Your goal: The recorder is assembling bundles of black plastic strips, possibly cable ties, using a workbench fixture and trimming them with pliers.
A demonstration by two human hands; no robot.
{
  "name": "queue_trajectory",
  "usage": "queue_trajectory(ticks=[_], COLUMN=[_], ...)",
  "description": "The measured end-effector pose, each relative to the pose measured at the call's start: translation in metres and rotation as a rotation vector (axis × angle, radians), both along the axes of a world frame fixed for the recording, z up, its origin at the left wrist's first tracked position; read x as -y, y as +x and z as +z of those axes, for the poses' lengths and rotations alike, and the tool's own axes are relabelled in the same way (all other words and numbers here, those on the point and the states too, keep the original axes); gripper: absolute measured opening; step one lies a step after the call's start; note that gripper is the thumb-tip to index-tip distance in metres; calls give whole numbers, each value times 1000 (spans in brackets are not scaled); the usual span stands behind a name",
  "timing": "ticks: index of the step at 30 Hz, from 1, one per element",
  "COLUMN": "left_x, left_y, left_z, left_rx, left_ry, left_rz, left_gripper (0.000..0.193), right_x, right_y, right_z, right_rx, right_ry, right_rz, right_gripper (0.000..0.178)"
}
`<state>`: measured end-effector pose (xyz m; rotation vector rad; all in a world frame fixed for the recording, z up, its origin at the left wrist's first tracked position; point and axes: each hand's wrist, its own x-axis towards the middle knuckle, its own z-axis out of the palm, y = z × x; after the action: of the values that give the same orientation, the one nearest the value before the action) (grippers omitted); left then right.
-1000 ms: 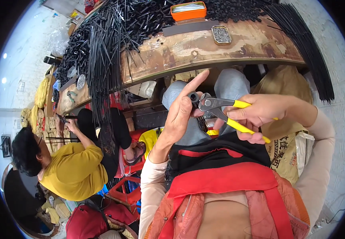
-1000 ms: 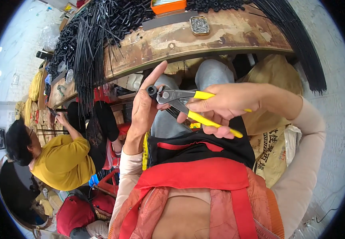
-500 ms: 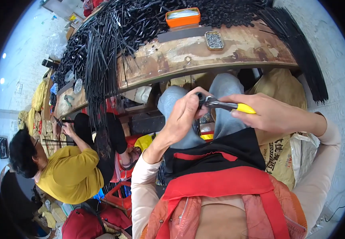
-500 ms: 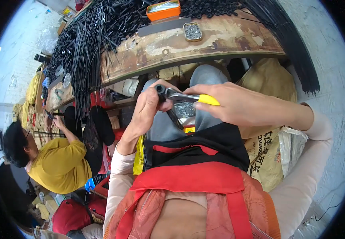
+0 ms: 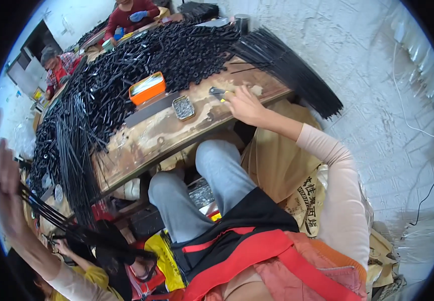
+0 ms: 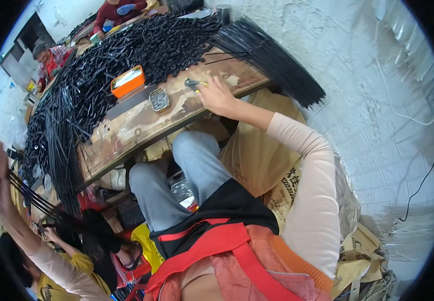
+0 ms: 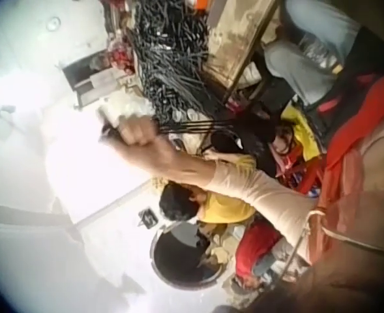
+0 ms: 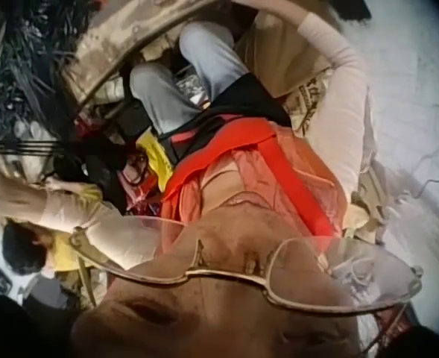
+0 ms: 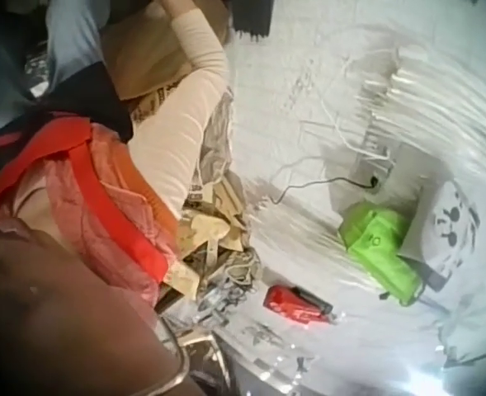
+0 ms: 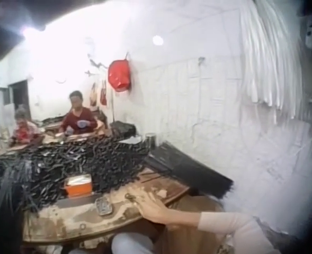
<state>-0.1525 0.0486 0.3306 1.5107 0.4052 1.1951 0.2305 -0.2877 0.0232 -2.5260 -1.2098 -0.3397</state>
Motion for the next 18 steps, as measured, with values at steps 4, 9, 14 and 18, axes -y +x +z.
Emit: queue_trajectory(ticks=[4, 9, 14, 18], left_x=[97, 111, 99, 79], left_y=[42, -6, -40, -75], left_z=[-91, -239, -384, -522], left_rx=[-395, -602, -814, -969], left_ry=[-208, -271, -136, 82], left_rz=[-378, -289, -51, 63], left_gripper=[46, 50, 48, 42], right_x=[24, 87, 109, 97], right_y=[20, 121, 168, 194], right_z=[20, 4, -12, -29], right_rx=[261, 568, 585, 680], right_ry=[121, 12, -137, -184], right_rz=[115, -178, -391, -586], right_gripper=[15, 7, 16, 11])
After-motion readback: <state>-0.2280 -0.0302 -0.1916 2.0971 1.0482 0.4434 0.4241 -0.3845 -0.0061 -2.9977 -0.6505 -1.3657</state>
